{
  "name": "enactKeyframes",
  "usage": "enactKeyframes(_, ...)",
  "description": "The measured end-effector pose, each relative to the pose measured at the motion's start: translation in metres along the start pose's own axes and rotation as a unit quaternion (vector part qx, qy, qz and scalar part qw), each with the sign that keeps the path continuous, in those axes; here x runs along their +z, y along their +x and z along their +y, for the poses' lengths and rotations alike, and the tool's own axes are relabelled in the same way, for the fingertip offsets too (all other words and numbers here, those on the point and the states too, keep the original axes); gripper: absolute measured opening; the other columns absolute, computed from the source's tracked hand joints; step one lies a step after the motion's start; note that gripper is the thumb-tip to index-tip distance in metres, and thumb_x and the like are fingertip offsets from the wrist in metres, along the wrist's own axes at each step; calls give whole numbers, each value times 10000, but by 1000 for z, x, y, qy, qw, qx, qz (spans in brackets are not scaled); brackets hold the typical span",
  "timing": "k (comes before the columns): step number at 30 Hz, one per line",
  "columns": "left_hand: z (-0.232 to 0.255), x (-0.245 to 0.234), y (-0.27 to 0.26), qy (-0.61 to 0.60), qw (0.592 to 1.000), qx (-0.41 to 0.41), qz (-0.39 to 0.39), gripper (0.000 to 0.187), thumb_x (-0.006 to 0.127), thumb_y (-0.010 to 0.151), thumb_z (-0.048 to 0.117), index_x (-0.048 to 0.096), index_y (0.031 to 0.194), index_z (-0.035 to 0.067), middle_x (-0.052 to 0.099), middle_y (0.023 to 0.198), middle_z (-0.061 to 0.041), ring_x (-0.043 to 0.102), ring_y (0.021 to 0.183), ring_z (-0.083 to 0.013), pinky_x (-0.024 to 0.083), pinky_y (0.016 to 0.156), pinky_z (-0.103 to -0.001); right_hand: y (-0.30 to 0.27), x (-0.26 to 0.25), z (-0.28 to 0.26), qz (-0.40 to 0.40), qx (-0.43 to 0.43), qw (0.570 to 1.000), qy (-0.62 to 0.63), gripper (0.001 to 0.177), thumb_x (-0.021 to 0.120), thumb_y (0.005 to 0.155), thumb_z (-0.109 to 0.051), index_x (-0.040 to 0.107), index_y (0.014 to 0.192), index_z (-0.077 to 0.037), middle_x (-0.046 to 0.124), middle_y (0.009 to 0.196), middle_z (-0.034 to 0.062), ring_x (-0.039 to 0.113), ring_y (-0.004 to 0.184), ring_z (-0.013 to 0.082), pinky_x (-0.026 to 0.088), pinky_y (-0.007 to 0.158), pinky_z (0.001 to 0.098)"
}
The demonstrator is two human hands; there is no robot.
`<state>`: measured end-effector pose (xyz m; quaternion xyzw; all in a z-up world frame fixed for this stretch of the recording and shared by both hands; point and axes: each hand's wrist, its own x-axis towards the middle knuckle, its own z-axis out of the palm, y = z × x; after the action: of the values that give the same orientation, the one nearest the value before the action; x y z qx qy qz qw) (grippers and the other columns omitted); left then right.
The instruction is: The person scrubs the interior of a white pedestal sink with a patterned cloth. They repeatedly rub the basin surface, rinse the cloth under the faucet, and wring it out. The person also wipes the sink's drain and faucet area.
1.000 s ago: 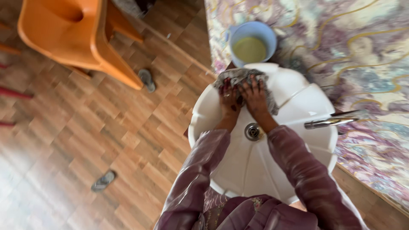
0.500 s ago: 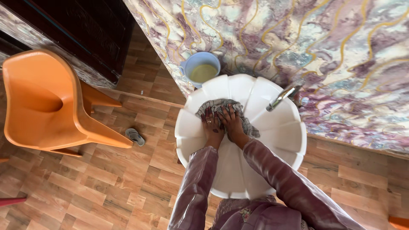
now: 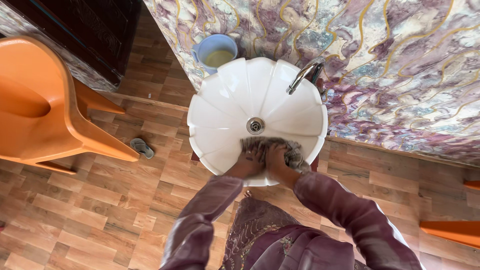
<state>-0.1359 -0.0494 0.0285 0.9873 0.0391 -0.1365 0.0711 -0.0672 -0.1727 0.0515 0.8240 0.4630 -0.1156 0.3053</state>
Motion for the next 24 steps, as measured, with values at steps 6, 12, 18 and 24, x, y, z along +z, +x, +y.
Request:
enactKeyframes(6,-2,-19,-29,-51,977,-14,-207,810,253,1008,554,133,1658,87,117,1714,-188,120,1584,-355,78,1276,-480,-27,-21,-2,-53,-41,992,108,672,683,928,-322,484,1534,-108,404,1567,248,422,1371,590,469,1023,637)
enactKeyframes(12,-47,1,32,108,992,-5,67,748,387,1027,461,254,1607,8,151,1710,-215,79,1580,-399,29,1250,-572,46,-37,0,8,47,977,206,689,564,963,-290,352,1606,-159,190,1651,256,291,1408,601,375,1053,704)
enactKeyframes(18,-111,-19,113,120,989,85,26,793,473,926,452,305,1584,42,196,1665,-203,95,1559,-376,18,1238,-532,123,-55,-8,105,138,966,192,587,524,972,-243,462,1507,-8,151,1671,315,-62,1540,496,32,1162,744)
enactKeyframes(24,-155,-54,133,54,945,260,192,838,557,951,508,369,1600,13,268,1678,-252,193,1583,-400,57,1299,-501,127,-41,59,167,71,960,213,463,519,962,-232,524,1405,-96,203,1675,216,65,1594,372,42,1269,611)
